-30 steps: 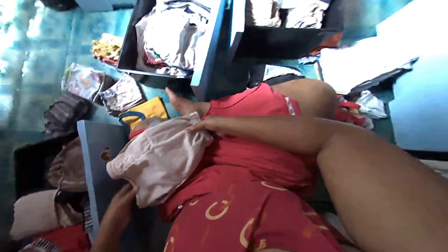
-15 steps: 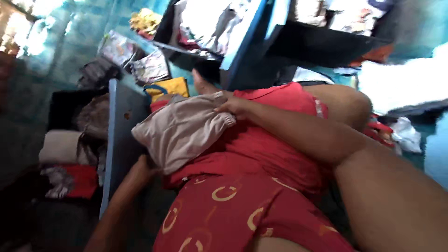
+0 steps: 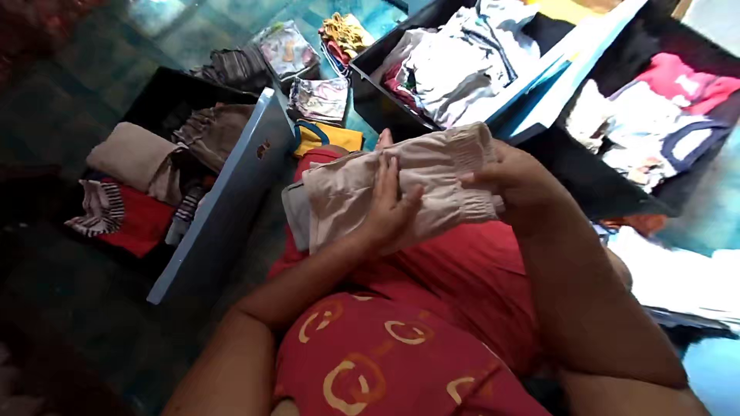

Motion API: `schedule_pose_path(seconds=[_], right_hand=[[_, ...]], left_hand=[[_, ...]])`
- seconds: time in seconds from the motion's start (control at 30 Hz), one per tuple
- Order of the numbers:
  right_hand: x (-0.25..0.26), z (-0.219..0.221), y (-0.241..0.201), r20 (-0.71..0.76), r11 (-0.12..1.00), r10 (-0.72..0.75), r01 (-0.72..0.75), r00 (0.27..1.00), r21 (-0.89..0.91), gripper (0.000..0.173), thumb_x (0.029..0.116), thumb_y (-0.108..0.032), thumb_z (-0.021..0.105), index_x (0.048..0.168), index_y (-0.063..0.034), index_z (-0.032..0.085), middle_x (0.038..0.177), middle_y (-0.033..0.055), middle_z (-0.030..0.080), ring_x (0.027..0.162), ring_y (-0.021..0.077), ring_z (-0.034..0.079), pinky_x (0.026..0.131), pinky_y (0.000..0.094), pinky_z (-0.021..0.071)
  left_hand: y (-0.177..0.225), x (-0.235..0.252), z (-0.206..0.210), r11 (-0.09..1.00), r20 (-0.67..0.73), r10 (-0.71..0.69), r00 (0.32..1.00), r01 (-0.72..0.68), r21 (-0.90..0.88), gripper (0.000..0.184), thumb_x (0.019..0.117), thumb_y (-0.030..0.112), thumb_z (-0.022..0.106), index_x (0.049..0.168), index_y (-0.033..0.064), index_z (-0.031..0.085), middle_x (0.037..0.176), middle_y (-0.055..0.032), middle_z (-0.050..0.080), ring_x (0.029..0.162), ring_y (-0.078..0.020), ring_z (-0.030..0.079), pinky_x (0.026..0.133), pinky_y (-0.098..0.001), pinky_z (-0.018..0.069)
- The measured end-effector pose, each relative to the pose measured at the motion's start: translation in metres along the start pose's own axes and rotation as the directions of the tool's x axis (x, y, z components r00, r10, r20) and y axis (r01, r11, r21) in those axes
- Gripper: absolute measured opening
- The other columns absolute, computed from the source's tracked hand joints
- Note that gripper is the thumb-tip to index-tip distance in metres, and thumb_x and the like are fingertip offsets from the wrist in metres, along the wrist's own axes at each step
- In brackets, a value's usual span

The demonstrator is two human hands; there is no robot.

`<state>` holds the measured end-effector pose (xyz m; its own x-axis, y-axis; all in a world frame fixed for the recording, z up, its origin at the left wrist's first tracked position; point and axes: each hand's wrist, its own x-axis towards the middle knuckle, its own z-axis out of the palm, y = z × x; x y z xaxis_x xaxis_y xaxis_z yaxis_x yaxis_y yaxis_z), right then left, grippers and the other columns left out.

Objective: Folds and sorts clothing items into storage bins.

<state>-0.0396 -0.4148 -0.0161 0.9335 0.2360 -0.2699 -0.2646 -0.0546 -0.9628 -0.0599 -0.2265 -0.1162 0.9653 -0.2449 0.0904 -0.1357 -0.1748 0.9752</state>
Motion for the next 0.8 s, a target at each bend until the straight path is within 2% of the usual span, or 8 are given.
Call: schedule_pose_path(seconds=[0.1, 0.17, 0.23, 0.3, 0.43, 0.53, 0.67, 0.8], right_hand=[[-0.003, 0.04, -0.01, 0.104, 0.992, 0.024, -0.011, 0.994, -0.124, 0.048, 0.0902, -0.011, 0.066, 0.135, -0.0095, 0.048, 0.102, 0.0019, 0.069, 0.081, 0.0103, 0.069, 0.071, 0.0315, 0.0615], [-0.003, 0.075, -0.009, 0.263, 0.979, 0.058, -0.003, 0.963, -0.205, 0.052, 0.0967, -0.018, 0.061, 0.145, -0.0094, 0.045, 0.118, 0.0074, 0.066, 0.094, 0.0145, 0.069, 0.078, 0.035, 0.0603], [0.005, 0.101, 0.006, 0.447, 0.939, 0.1, 0.064, 0.889, -0.337, 0.061, 0.1016, -0.025, 0.06, 0.156, -0.0081, 0.039, 0.143, 0.0135, 0.058, 0.121, 0.0192, 0.063, 0.101, 0.0389, 0.0546], [0.016, 0.117, 0.022, 0.543, 0.831, 0.137, 0.202, 0.829, -0.518, 0.063, 0.1053, -0.028, 0.056, 0.158, -0.002, 0.034, 0.158, 0.0206, 0.042, 0.143, 0.0294, 0.045, 0.118, 0.0474, 0.0381], [0.02, 0.119, 0.034, 0.456, 0.474, -0.394, 0.602, 0.798, -0.642, 0.027, 0.1013, -0.017, 0.058, 0.116, -0.0006, 0.073, 0.112, 0.0155, 0.072, 0.107, 0.0279, 0.069, 0.095, 0.0452, 0.0563], [0.029, 0.114, 0.033, 0.41, 0.308, -0.665, 0.729, 0.625, -0.612, 0.03, 0.0982, -0.023, 0.062, 0.118, -0.002, 0.072, 0.126, 0.0176, 0.067, 0.122, 0.0329, 0.061, 0.107, 0.047, 0.049], [0.061, 0.09, 0.026, 0.606, 0.356, -0.394, 0.722, 0.691, -0.593, 0.08, 0.0793, -0.035, 0.085, 0.146, -0.0057, 0.053, 0.145, 0.0211, 0.056, 0.138, 0.0414, 0.049, 0.115, 0.065, 0.0353], [0.08, 0.11, 0.036, 0.634, 0.297, -0.181, 0.656, 0.752, -0.694, 0.087, 0.0734, -0.009, 0.089, 0.152, -0.011, 0.05, 0.147, 0.0168, 0.057, 0.144, 0.0467, 0.041, 0.109, 0.0841, 0.0213]], left_hand=[[0.026, -0.003, -0.04, 0.847, 0.051, -0.216, 0.975, 0.213, -0.488, 0.058, 0.112, 0.041, 0.018, 0.147, 0.0037, 0.045, 0.139, -0.0083, 0.058, 0.126, -0.0131, 0.056, 0.106, -0.0347, 0.0486], [0.035, -0.021, -0.084, 0.713, 0.035, -0.379, 0.925, 0.316, -0.625, 0.066, 0.1072, 0.06, 0.014, 0.13, 0.0148, 0.057, 0.111, 0.0006, 0.07, 0.101, -0.0102, 0.067, 0.087, -0.0348, 0.0582], [0.025, -0.048, -0.122, 0.779, -0.078, -0.43, 0.9, 0.326, -0.536, 0.056, 0.1073, 0.057, 0.03, 0.134, 0.0164, 0.057, 0.111, -0.0006, 0.071, 0.1, -0.0115, 0.069, 0.086, -0.0371, 0.0596], [0.009, -0.066, -0.137, 0.839, -0.166, -0.47, 0.867, 0.38, -0.39, 0.057, 0.1003, 0.026, 0.061, 0.15, 0.0095, 0.038, 0.123, -0.012, 0.065, 0.103, -0.0204, 0.069, 0.087, -0.0426, 0.0598], [0.001, -0.066, -0.134, 0.887, -0.192, -0.395, 0.899, 0.318, -0.334, 0.071, 0.0883, -0.006, 0.063, 0.151, 0.0061, 0.032, 0.127, -0.0128, 0.063, 0.101, -0.0179, 0.069, 0.085, -0.0366, 0.0606], [0.02, -0.071, -0.126, 0.889, -0.144, -0.38, 0.914, 0.318, -0.33, 0.072, 0.0856, -0.006, 0.063, 0.15, 0.0092, 0.035, 0.123, -0.0098, 0.065, 0.097, -0.0157, 0.07, 0.082, -0.0352, 0.0613], [0.026, -0.078, -0.113, 0.872, -0.038, -0.441, 0.897, 0.418, -0.253, 0.078, 0.0844, -0.002, 0.064, 0.154, 0.0074, 0.03, 0.124, -0.0115, 0.065, 0.101, -0.0144, 0.07, 0.087, -0.0346, 0.0606], [0.023, -0.06, -0.112, 0.884, -0.032, -0.458, 0.888, 0.452, -0.123, 0.102, 0.078, 0.008, 0.081, 0.16, 0.0108, 0.019, 0.133, -0.0168, 0.06, 0.111, -0.0196, 0.067, 0.093, -0.04, 0.0585]])
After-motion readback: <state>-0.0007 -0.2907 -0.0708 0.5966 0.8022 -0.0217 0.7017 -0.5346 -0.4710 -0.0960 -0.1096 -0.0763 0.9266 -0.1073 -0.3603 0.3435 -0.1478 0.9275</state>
